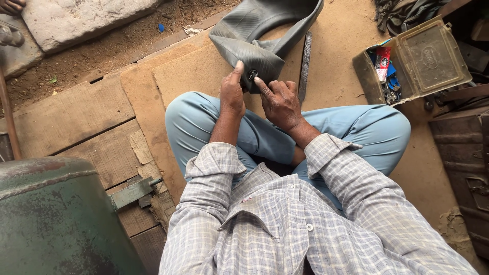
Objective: The person sits on the ground repairing a rubber inner tube. They rasp the area around a hole with a metal file, take a rubber patch and adhesive from a plastic box, press the patch onto the tube, then file again and lift the tube.
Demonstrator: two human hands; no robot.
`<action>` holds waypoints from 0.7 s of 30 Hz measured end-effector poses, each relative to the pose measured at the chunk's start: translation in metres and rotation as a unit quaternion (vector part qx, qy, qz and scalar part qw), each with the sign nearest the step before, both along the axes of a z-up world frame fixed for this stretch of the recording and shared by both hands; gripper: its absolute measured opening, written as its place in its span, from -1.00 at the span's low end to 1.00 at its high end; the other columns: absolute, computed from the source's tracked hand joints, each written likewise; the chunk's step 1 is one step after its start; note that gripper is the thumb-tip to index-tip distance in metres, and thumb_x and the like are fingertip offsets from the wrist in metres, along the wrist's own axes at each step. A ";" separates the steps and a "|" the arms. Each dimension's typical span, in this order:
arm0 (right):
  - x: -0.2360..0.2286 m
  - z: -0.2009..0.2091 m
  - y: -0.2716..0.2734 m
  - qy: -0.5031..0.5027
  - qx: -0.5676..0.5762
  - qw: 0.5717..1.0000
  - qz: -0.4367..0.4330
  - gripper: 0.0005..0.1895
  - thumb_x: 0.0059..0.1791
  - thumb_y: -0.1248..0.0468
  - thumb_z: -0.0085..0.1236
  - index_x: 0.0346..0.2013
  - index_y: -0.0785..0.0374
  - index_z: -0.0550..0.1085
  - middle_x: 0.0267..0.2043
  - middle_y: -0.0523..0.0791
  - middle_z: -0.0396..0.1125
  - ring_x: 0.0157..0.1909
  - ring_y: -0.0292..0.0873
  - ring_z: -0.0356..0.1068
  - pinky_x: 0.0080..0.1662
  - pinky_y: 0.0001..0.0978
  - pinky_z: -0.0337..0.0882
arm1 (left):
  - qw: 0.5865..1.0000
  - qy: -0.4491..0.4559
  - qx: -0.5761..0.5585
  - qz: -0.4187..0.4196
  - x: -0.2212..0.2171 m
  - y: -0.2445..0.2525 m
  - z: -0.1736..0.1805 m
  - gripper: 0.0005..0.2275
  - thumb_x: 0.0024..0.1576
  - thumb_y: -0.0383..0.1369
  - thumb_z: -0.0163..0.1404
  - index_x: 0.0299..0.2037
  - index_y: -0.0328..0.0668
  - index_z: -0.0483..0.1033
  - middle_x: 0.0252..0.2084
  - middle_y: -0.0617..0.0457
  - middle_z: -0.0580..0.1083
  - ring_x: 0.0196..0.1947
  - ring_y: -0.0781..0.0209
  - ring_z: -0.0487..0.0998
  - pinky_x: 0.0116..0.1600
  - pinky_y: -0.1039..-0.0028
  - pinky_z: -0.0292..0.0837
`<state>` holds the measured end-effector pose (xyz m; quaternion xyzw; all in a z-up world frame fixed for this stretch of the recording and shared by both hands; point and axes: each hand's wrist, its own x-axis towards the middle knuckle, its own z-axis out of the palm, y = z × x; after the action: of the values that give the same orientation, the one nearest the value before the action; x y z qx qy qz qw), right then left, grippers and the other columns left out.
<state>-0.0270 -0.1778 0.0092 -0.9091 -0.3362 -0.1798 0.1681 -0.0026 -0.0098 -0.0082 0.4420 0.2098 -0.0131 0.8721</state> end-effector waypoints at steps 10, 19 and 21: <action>-0.001 0.005 0.000 0.006 0.006 1.000 0.000 -0.51 0.11 0.29 0.12 0.37 0.10 0.38 -0.23 -0.17 0.26 -0.19 -0.20 0.32 0.02 -0.22 0.21 | 0.994 0.017 0.109 -0.001 -0.001 -0.005 -0.010 -0.91 0.08 -0.45 0.11 -0.30 -0.33 0.58 -0.37 0.10 0.54 -0.36 0.41 0.49 -0.20 0.56 0.42; 0.001 -0.004 -0.009 0.002 0.021 1.000 0.019 -0.46 0.11 0.32 0.12 0.41 0.04 0.34 -0.22 -0.20 0.29 -0.19 -0.26 0.32 0.07 -0.26 0.23 | 0.994 0.035 0.090 0.061 0.002 -0.001 -0.018 -0.94 0.11 -0.50 0.09 -0.31 -0.36 0.53 -0.37 0.06 0.52 -0.38 0.37 0.50 -0.21 0.53 0.44; 0.002 -0.005 -0.012 0.001 0.066 0.998 0.025 -0.43 0.11 0.32 0.13 0.43 0.14 0.31 -0.16 -0.19 0.32 -0.13 -0.23 0.34 0.10 -0.25 0.21 | 0.993 0.020 0.065 0.097 0.004 0.000 -0.027 -0.96 0.10 -0.53 0.09 -0.29 -0.36 0.52 -0.35 0.06 0.53 -0.34 0.37 0.50 -0.15 0.54 0.43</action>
<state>-0.0249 -0.1898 0.0046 -0.8877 -0.3457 -0.1962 0.2322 0.0018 -0.0097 -0.0350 0.4745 0.2691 0.0766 0.8346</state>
